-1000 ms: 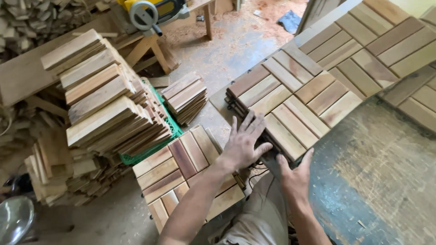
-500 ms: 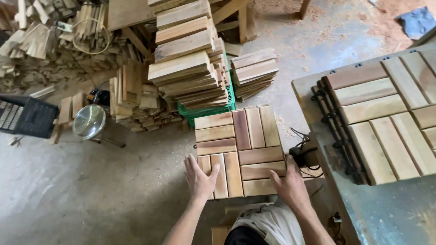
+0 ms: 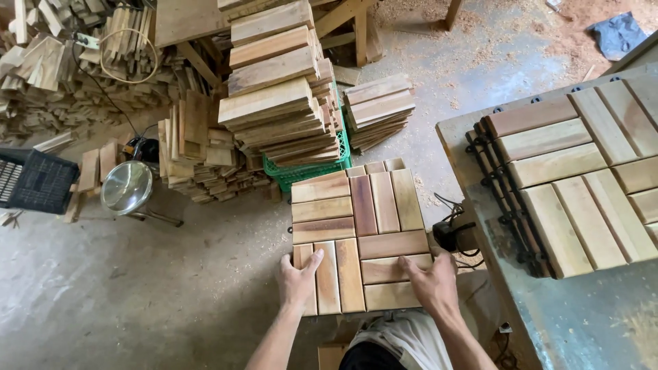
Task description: The person arranges small rectangular wooden blocks into a square pattern on a workbench. They then use a handheld power sander to smooth the surface of the assembled wooden tile.
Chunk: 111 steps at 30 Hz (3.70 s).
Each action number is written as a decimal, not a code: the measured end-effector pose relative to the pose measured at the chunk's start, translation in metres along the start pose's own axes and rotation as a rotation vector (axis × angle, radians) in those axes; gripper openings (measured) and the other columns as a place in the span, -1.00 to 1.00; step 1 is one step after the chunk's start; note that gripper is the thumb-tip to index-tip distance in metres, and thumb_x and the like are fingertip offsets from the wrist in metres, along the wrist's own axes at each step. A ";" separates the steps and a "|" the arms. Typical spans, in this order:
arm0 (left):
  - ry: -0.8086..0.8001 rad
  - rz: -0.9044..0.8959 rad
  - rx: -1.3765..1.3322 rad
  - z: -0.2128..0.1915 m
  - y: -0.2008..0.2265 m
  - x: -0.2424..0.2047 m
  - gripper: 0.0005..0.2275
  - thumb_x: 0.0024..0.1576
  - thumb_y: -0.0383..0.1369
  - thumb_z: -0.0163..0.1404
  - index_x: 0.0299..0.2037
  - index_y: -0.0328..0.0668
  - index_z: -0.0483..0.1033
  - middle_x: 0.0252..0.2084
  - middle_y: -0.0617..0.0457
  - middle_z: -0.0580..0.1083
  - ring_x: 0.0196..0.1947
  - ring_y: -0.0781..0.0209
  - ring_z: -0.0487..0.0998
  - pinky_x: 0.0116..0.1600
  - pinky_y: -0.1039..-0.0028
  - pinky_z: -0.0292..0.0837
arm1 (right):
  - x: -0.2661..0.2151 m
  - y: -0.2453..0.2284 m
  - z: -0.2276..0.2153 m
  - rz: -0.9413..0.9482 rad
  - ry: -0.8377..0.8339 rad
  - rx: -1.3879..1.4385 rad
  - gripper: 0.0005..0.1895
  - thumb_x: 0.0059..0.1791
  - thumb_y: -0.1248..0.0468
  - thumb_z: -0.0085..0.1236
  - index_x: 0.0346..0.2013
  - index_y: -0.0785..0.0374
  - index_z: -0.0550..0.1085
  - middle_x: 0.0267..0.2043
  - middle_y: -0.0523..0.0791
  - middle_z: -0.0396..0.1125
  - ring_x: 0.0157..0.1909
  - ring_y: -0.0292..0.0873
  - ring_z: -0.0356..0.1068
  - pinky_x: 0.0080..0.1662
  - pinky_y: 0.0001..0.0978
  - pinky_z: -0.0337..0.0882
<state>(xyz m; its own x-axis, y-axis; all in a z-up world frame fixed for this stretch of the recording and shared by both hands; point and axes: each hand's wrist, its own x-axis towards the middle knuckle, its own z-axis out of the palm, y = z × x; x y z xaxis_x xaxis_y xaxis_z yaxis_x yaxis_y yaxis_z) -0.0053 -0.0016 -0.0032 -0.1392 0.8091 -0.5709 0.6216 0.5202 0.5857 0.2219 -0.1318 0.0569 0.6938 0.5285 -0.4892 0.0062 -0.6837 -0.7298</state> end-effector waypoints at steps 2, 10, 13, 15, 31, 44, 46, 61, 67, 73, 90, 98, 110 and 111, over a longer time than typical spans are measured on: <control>0.012 0.005 0.001 0.001 -0.002 0.002 0.03 -0.15 0.24 0.13 0.42 -0.35 0.06 0.41 -0.18 0.18 0.41 -0.06 0.22 0.40 0.18 0.21 | 0.002 0.000 -0.004 0.003 0.006 0.026 -0.13 -0.17 0.03 0.35 0.26 0.54 0.31 0.23 0.19 0.36 0.32 0.09 0.34 0.31 -0.15 0.34; 0.068 0.039 -0.128 0.001 -0.007 -0.013 -0.31 -0.16 0.34 0.00 -0.25 -0.22 0.29 -0.35 0.06 0.28 -0.34 0.21 0.34 -0.27 0.38 0.40 | -0.005 0.001 -0.016 0.042 0.029 0.160 -0.07 -0.24 -0.08 0.33 0.28 0.32 0.25 0.17 0.04 0.33 0.11 -0.04 0.39 0.08 -0.14 0.48; 0.141 0.080 -0.175 0.005 -0.009 -0.014 -0.33 -0.12 0.33 -0.07 -0.21 -0.21 0.33 -0.42 0.01 0.39 -0.41 0.13 0.46 -0.33 0.31 0.47 | -0.003 0.016 -0.015 -0.068 0.059 0.262 -0.14 -0.26 -0.04 0.33 0.21 0.28 0.30 0.12 0.00 0.35 0.08 -0.09 0.42 0.04 -0.25 0.54; 0.170 0.157 -0.210 0.005 -0.008 -0.016 -0.29 -0.09 0.29 -0.11 0.02 -0.19 0.29 -0.42 0.01 0.40 -0.51 0.14 0.49 -0.44 0.32 0.60 | 0.004 0.029 -0.010 -0.228 0.079 0.427 -0.25 -0.22 0.07 0.35 0.16 0.33 0.31 0.08 0.02 0.37 0.08 -0.11 0.43 0.06 -0.33 0.53; 0.143 0.708 -0.378 0.011 0.073 -0.032 -0.52 -0.05 0.11 0.15 -0.27 -0.14 0.34 -0.46 0.14 0.37 -0.48 0.28 0.35 -0.40 0.40 0.37 | -0.001 0.016 -0.053 -0.346 0.302 0.672 -0.40 -0.17 0.28 0.36 0.08 0.38 0.31 0.02 0.05 0.42 0.05 -0.13 0.45 0.04 -0.39 0.52; -0.487 0.895 0.187 0.124 0.321 -0.132 -0.17 -0.09 0.31 -0.07 0.18 -0.26 0.29 0.00 -0.10 0.46 -0.05 0.09 0.53 -0.06 0.31 0.56 | -0.040 0.008 -0.165 -0.147 0.813 0.816 -0.40 -0.07 0.33 0.21 0.25 0.34 0.30 0.14 -0.01 0.42 0.12 -0.16 0.43 0.16 -0.38 0.47; -0.516 0.955 0.330 0.147 0.350 -0.148 -0.11 -0.08 0.34 -0.12 0.28 -0.25 0.21 0.05 -0.12 0.44 -0.05 0.06 0.53 -0.18 0.28 0.57 | -0.039 0.010 -0.171 -0.183 0.835 0.833 -0.35 -0.08 0.38 0.20 0.30 0.38 0.26 0.19 0.02 0.40 0.17 -0.14 0.42 0.20 -0.37 0.46; -0.536 1.343 0.766 0.276 0.407 -0.136 -0.17 0.05 0.39 -0.15 0.26 -0.20 0.34 0.27 -0.20 0.37 0.35 -0.21 0.31 0.39 -0.20 0.18 | 0.001 0.009 -0.182 0.187 0.684 0.594 0.23 -0.13 -0.14 0.31 0.57 0.29 -0.18 0.52 0.21 -0.05 0.54 0.15 -0.05 0.48 0.06 -0.02; -0.532 1.268 0.776 0.284 0.411 -0.134 -0.14 -0.08 0.49 -0.10 0.20 -0.03 0.40 0.20 -0.07 0.42 0.25 -0.16 0.43 0.34 -0.06 0.30 | -0.008 0.000 -0.189 0.173 0.595 0.606 0.21 -0.06 -0.14 0.22 0.58 0.24 -0.31 0.58 0.19 -0.20 0.58 0.21 -0.19 0.48 0.13 -0.10; -0.530 1.223 0.822 0.296 0.417 -0.128 -0.17 -0.18 0.51 0.02 0.10 0.07 0.50 0.11 -0.05 0.51 0.19 -0.15 0.49 0.29 0.05 0.37 | -0.010 0.006 -0.199 0.205 0.459 0.529 0.22 -0.05 -0.22 0.13 0.57 0.17 -0.42 0.61 0.14 -0.28 0.59 0.22 -0.25 0.49 0.17 -0.09; -0.373 1.534 0.904 0.287 0.380 -0.144 -0.12 0.20 0.37 -0.48 0.53 -0.20 -0.10 0.59 -0.19 -0.14 0.59 -0.11 -0.28 0.56 -0.09 -0.38 | -0.019 0.000 -0.182 -0.039 0.551 0.378 0.06 0.09 -0.09 -0.04 0.53 0.37 -0.43 0.58 0.31 -0.52 0.58 0.36 -0.47 0.48 0.24 -0.27; -0.421 1.652 0.959 0.250 0.357 -0.168 -0.09 0.14 0.36 -0.41 0.51 -0.25 -0.02 0.58 -0.18 -0.06 0.58 -0.08 -0.16 0.56 -0.06 -0.39 | 0.000 0.023 -0.183 0.118 0.534 0.565 0.14 -0.01 -0.31 -0.07 0.58 0.03 -0.47 0.60 0.19 -0.35 0.58 0.26 -0.25 0.48 0.21 -0.11; -0.204 1.264 0.752 0.292 0.371 -0.106 -0.22 -0.02 0.50 -0.15 0.00 -0.06 0.51 0.11 -0.08 0.47 0.20 -0.05 0.35 0.27 0.09 0.23 | 0.007 0.036 -0.182 0.015 0.761 1.016 -0.03 0.02 0.14 0.10 0.55 0.30 -0.21 0.55 0.16 -0.12 0.55 0.08 -0.03 0.45 -0.07 0.03; -0.102 1.343 0.797 0.292 0.368 -0.107 -0.27 0.06 0.44 -0.19 -0.20 -0.15 0.55 0.09 -0.04 0.43 0.11 0.01 0.34 0.21 0.10 0.20 | 0.002 0.037 -0.183 -0.039 0.763 1.093 -0.04 -0.01 0.21 0.09 0.52 0.31 -0.23 0.61 0.03 -0.21 0.58 -0.05 -0.07 0.49 -0.24 -0.02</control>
<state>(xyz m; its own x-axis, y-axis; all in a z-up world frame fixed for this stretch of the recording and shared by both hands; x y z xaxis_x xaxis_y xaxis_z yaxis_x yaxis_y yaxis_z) 0.4632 0.0235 0.1057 0.8613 0.5062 0.0450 0.4803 -0.8397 0.2535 0.3552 -0.2485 0.1165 0.9352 -0.1193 -0.3334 -0.2931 0.2672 -0.9180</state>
